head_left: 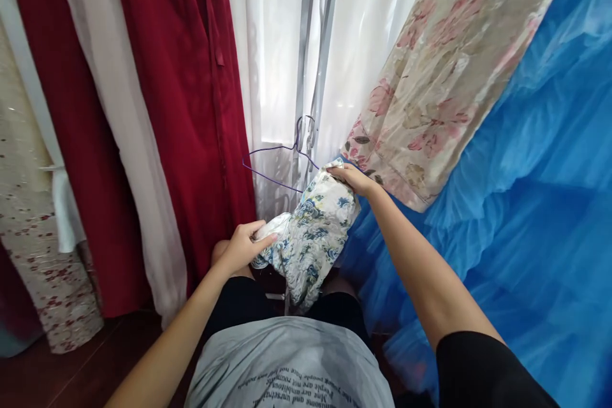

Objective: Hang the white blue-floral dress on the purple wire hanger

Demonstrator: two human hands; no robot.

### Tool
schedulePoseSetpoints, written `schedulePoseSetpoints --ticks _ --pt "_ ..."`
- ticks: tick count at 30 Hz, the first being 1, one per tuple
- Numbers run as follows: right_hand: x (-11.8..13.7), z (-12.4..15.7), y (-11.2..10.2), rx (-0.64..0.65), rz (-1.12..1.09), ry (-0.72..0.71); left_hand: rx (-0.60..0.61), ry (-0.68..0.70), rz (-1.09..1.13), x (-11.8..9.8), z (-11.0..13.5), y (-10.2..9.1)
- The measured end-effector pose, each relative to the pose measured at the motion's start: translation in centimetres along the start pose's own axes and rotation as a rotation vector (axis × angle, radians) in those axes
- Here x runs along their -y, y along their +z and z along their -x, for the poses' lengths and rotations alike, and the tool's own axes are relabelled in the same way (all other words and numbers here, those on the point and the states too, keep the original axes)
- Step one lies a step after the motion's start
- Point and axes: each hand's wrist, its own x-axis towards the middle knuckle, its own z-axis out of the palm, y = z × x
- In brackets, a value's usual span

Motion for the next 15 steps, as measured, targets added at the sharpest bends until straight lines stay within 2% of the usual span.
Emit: schedulePoseSetpoints --ticks 3,6,8,10,12,15 --pt "-0.6 -0.6 1.2 0.052 -0.143 0.088 0.008 0.050 -0.223 0.6 -0.8 -3.2" --pt "-0.2 -0.4 0.5 0.043 -0.142 0.096 0.097 0.029 -0.418 2.6 -2.6 -5.7" --pt "0.6 -0.3 -0.5 0.049 -0.097 0.101 0.183 -0.042 -0.428 4.2 -4.6 -7.0" --pt "1.7 -0.2 -1.4 0.083 -0.052 0.106 0.215 -0.112 -0.391 5.4 -7.0 -8.1" --pt "3.0 -0.1 -1.9 0.123 -0.027 0.105 0.175 -0.159 -0.372 6.0 -9.6 -9.1" --pt "4.5 0.2 -1.9 0.124 -0.020 0.116 0.084 -0.167 -0.377 5.7 -13.3 -9.9"
